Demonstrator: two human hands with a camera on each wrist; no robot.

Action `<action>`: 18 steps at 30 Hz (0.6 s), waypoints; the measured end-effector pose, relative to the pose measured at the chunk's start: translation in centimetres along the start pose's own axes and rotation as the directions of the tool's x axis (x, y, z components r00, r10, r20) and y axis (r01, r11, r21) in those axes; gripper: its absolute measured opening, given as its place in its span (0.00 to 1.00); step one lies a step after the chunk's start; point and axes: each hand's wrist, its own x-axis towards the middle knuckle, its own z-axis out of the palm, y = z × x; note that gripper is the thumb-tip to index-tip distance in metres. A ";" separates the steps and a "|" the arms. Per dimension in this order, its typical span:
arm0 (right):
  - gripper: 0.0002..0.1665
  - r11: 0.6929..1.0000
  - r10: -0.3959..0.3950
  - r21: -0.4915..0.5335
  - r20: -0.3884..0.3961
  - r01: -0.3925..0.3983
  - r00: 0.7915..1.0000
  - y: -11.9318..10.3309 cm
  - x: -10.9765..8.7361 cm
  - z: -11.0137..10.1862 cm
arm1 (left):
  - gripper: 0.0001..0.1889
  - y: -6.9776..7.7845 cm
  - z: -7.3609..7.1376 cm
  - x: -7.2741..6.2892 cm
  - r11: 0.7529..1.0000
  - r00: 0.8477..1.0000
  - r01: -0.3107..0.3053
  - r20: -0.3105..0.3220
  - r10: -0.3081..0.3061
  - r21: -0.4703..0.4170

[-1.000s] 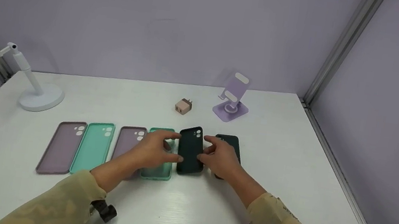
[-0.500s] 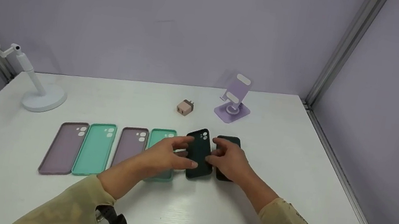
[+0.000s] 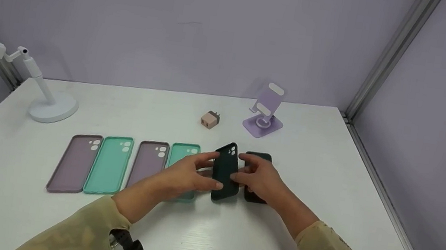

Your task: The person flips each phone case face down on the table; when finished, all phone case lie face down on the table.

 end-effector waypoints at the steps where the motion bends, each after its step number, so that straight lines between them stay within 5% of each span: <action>1: 0.43 1.000 0.003 0.001 0.006 -0.003 1.000 -0.1 0.0 0.0 | 0.51 0.0 0.0 0.0 1.000 1.000 -0.002 0.002 0.002 -0.003; 18: 0.46 0.976 -0.051 0.215 0.153 0.017 0.987 0.3 1.0 0.4 | 0.51 -0.4 -0.5 -0.1 0.998 0.995 -0.062 0.072 0.063 -0.009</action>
